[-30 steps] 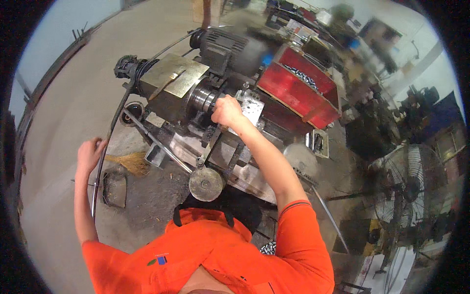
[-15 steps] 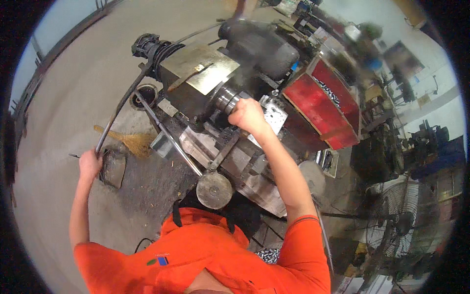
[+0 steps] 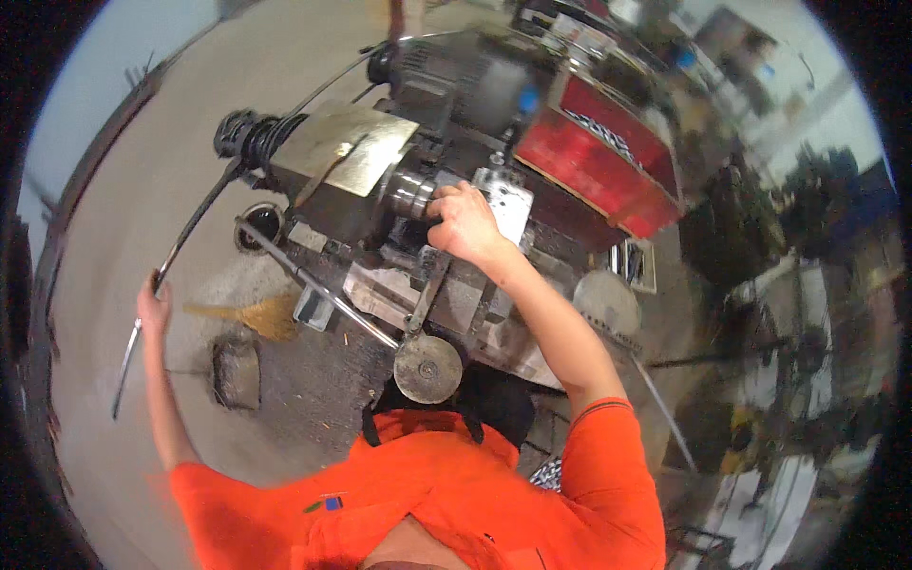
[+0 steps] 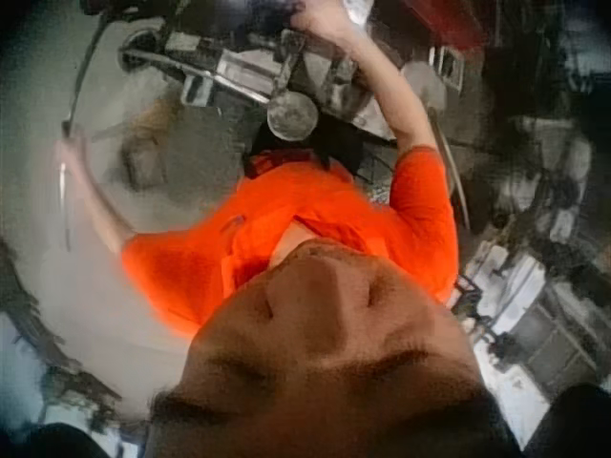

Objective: The person operates a metal turning machine by inserting small metal pieces into the chuck, engaging the machine with a lever, and removing the processed pieces. The person repeats this cycle continuously, placing finished pieces into a red bin and collecting new pieces from a pile on the floor.

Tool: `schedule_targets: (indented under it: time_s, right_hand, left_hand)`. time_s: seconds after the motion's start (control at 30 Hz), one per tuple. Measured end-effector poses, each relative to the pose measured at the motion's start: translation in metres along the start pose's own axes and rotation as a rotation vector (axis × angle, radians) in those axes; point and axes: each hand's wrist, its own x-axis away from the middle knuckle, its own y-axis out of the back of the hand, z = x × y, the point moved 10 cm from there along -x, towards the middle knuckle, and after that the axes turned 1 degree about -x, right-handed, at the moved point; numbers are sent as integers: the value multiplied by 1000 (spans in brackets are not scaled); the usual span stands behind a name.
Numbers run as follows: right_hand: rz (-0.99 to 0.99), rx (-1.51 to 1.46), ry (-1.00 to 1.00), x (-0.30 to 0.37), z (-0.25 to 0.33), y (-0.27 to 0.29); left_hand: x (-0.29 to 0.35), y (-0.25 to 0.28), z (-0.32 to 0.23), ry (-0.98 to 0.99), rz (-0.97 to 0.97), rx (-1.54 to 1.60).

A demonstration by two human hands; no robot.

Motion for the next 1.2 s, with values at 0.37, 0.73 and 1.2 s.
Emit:
schedule_targets:
  time_s: [0.37, 0.73, 1.2]
  right_hand:
    - [-226, -21, -473, 261, -74, 116]
    - [-24, 536, -1435, 722, -216, 122]
    - [-338, -512, -1572, 701, -24, -34]
  left_hand:
    - [137, -218, -246, -462, 903, -217]
    - [87, -207, -179, 8, 1016, 95]
    - [45, -174, -231, 905, 410, 1181]
